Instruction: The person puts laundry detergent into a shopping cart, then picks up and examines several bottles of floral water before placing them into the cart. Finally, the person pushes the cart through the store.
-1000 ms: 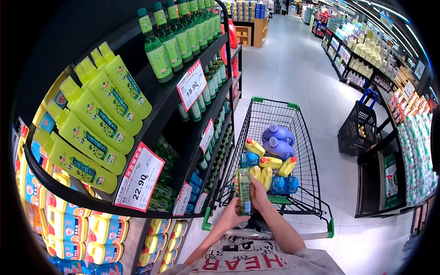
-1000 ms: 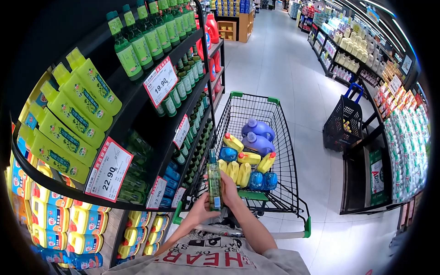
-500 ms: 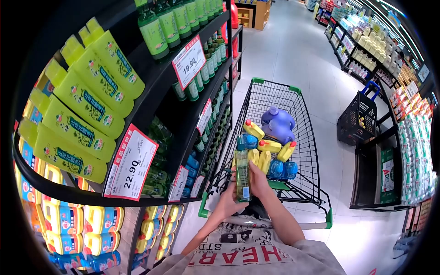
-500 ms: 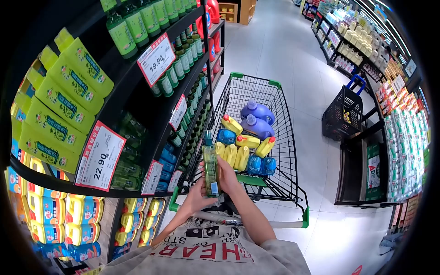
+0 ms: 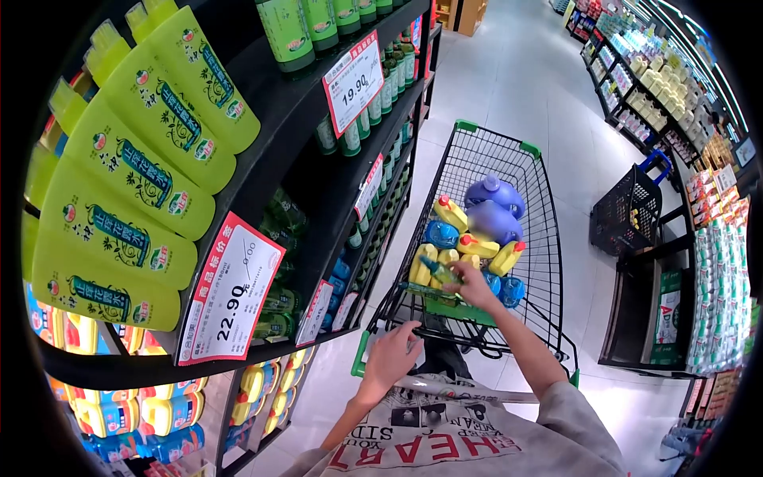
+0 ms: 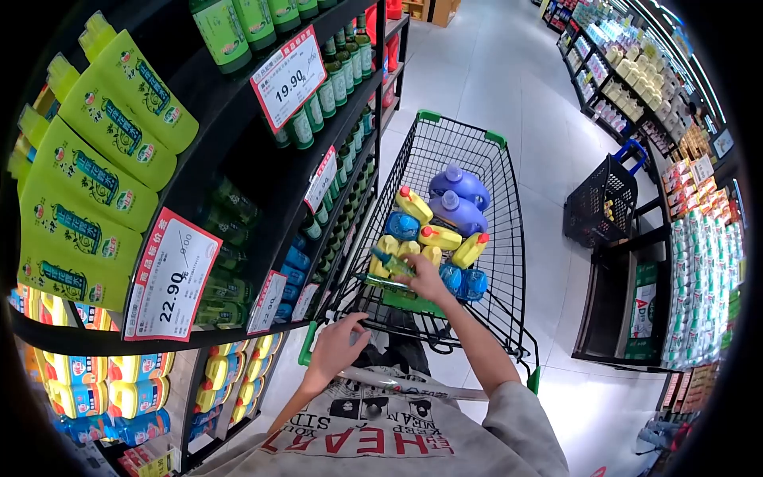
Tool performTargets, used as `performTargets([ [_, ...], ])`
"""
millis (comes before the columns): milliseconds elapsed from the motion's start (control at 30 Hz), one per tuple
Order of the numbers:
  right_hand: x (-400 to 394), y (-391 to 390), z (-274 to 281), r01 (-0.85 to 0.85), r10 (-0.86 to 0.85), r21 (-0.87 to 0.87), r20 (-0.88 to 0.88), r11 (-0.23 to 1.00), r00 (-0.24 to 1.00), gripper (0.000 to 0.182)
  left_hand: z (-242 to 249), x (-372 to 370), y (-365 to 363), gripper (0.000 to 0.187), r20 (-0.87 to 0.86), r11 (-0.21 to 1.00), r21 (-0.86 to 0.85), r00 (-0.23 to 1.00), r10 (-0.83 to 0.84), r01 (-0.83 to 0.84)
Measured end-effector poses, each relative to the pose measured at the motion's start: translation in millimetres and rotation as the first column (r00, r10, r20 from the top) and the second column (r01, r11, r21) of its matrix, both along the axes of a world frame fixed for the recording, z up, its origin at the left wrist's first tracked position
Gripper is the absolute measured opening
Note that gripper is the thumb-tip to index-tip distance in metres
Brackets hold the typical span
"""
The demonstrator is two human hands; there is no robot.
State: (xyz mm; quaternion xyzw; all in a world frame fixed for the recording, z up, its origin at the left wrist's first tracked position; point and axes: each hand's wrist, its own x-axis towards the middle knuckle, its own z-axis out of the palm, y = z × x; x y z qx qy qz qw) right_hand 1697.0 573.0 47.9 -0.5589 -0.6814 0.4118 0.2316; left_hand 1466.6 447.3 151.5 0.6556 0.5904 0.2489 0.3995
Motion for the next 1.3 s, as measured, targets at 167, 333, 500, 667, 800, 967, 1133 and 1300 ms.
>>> performTargets([
  [167, -14.4, -0.8, -64.5, -0.247, 0.296, -0.18, 0.339, 0.952, 0.893, 0.058, 7.1, 0.4, 1.1, 0.029, -0.052, 0.998, -0.029, 0.997, 0.06, -0.062],
  [333, -44.3, 6.2, -79.1, -0.319, 0.396, -0.238, 0.453, 0.917, 0.799, 0.056, 2.2, -0.4, -2.0, 0.03, -0.093, 0.996, -0.002, 0.992, 0.089, -0.09],
  [500, -59.1, 6.1, -92.1, -0.266, 0.341, -0.216, 0.5, 0.939, 0.796, 0.057, 4.7, -1.3, -1.0, 0.031, -0.099, 0.994, -0.042, 0.99, 0.1, -0.105],
  [667, -71.5, 6.6, -112.2, -0.303, 0.335, -0.146, 0.483, 0.942, 0.809, 0.057, 4.2, -1.2, -2.1, 0.032, -0.102, 0.994, -0.05, 0.991, 0.092, -0.097],
  [800, -72.8, 20.7, -103.8, -0.403, 0.443, -0.186, 0.374, 0.896, 0.815, 0.063, -3.0, -0.7, -0.9, 0.032, -0.106, 0.997, -0.025, 0.992, 0.068, -0.071],
  [967, -58.6, 16.9, -67.7, -0.392, 0.484, -0.336, 0.26, 0.857, 0.835, 0.065, -1.3, 0.9, -0.5, 0.034, -0.093, 0.996, -0.035, 0.993, 0.075, -0.079],
  [1133, -72.0, 43.7, -35.8, -0.224, 0.217, 0.092, 0.085, 0.97, 0.973, 0.034, 2.7, 1.6, 1.1, 0.031, -0.067, 0.995, -0.055, 0.995, 0.075, -0.079],
  [1300, -146.5, 37.0, 130.8, -0.282, 0.308, 0.123, -0.391, 0.952, 0.867, 0.027, 1.6, 1.1, 2.4, 0.035, -0.052, 0.999, -0.022, 0.998, 0.034, -0.036],
])
